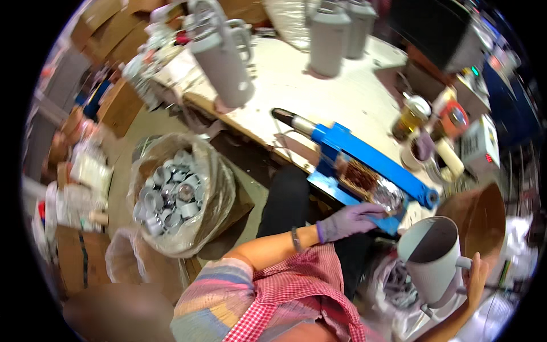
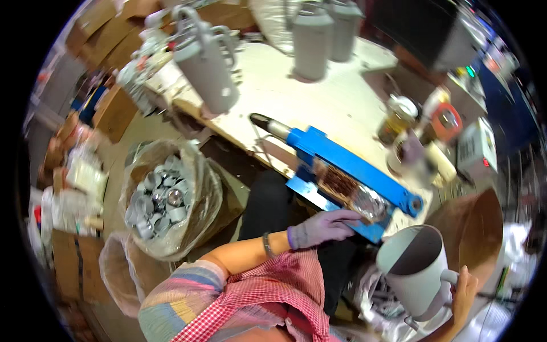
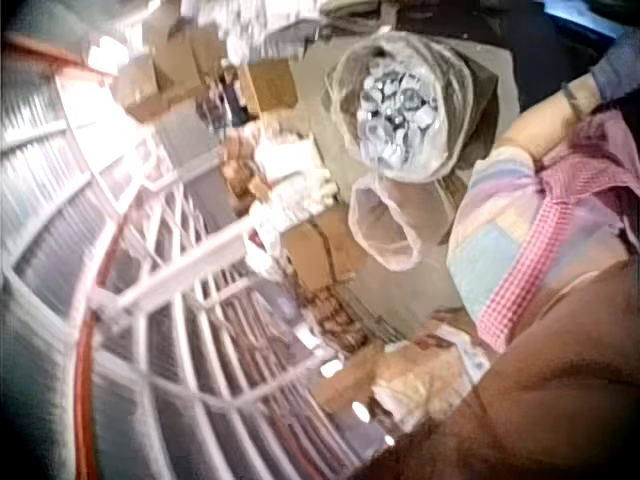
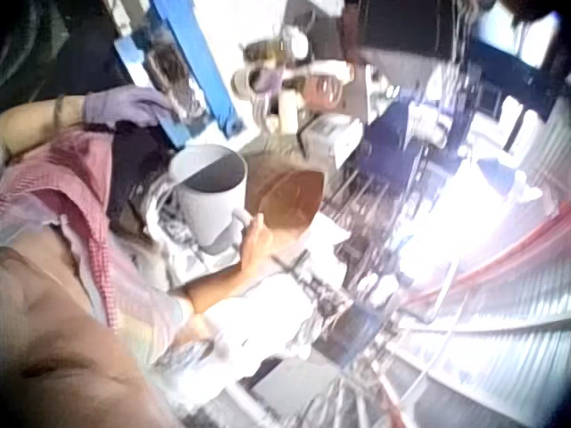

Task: The person assembles white electric kettles at a workbench. They attach handles to the kettle bodies using a blue heat gun and a metal jig, then affix labels to the finished units. The person handles multiple kettles and parts throughout the process.

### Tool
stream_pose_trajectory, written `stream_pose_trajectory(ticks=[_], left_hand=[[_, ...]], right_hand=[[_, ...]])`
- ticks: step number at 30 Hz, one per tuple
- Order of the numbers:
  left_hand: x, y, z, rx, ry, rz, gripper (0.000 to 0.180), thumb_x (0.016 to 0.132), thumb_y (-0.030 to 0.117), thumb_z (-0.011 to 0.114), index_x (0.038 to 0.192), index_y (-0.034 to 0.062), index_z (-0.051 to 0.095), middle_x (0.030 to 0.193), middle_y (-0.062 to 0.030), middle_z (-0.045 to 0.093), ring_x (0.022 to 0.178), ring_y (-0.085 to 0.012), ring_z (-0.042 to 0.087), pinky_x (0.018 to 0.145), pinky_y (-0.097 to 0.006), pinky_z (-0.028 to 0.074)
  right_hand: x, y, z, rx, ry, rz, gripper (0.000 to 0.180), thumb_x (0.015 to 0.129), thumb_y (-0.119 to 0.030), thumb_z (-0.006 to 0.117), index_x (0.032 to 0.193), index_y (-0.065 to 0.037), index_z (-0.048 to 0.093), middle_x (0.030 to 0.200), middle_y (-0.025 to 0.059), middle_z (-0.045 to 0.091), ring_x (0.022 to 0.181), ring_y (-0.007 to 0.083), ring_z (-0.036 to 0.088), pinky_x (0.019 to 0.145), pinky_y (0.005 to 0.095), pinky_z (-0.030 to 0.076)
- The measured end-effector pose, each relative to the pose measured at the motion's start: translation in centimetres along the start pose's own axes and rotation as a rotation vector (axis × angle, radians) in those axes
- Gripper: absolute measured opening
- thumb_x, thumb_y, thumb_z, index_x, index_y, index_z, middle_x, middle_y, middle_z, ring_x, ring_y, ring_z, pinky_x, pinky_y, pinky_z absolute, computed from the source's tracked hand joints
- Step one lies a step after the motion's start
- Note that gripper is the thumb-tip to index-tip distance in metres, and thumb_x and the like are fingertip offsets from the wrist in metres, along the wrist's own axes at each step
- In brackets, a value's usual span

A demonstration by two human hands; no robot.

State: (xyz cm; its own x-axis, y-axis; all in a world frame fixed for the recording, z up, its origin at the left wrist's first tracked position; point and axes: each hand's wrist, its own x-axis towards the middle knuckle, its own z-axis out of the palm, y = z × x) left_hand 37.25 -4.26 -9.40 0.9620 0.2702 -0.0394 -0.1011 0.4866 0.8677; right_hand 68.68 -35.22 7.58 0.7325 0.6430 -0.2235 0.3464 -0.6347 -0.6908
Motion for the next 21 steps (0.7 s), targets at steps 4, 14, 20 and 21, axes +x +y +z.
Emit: stream_pose_trajectory(ticks=[4,14,20,21], left_hand=[[-3.1,-6.9,1.1,-0.203,-0.27,-0.789,0.06,0.102,0.044,0.048,0.15,0.0112,0.037,0.14,-0.0145,0.053,0.115,-0.0258,0.062,0.092,-0.035,0.053],[-5.8,-6.6,6.8,1.079,-0.519,0.179,0.058,0.092,0.019,0.064,0.141,-0.0001,0.039,0.136,-0.0157,0.053,0.124,-0.0275,0.054,0.104,-0.041,0.045],[-10.7,-4.6,-2.7,0.818,-0.189,0.035,0.044,0.097,0.022,0.056,0.135,0.0011,0.048,0.133,-0.015,0.058,0.119,-0.0257,0.058,0.101,-0.04,0.048],[-10.9,-4.0,-3.1,0.785,-0.112,0.048,0.044,0.097,0.023,0.055,0.135,0.001,0.048,0.133,-0.015,0.058,0.119,-0.0257,0.058,0.101,-0.04,0.048]], right_hand=[[-7.6,1.5,6.0,0.515,0.006,0.083,0.049,0.103,-0.042,0.044,0.086,0.0,0.064,0.071,0.0009,0.052,0.068,0.0108,0.044,0.062,0.028,0.031],[-11.3,8.2,20.2,1.416,0.231,-0.225,0.057,0.105,-0.049,0.033,0.117,0.0,0.059,0.11,0.0118,0.059,0.113,0.0196,0.05,0.102,0.034,0.033],[-28.5,27.0,21.1,0.307,1.444,0.31,0.025,0.095,-0.019,0.061,0.112,0.0,0.062,0.105,0.0111,0.065,0.092,0.0185,0.062,0.084,0.0342,0.051],[-33.0,32.5,23.8,0.362,1.503,0.659,0.022,0.092,-0.016,0.062,0.108,0.0,0.063,0.096,0.0118,0.069,0.09,0.0241,0.066,0.083,0.0365,0.052]])
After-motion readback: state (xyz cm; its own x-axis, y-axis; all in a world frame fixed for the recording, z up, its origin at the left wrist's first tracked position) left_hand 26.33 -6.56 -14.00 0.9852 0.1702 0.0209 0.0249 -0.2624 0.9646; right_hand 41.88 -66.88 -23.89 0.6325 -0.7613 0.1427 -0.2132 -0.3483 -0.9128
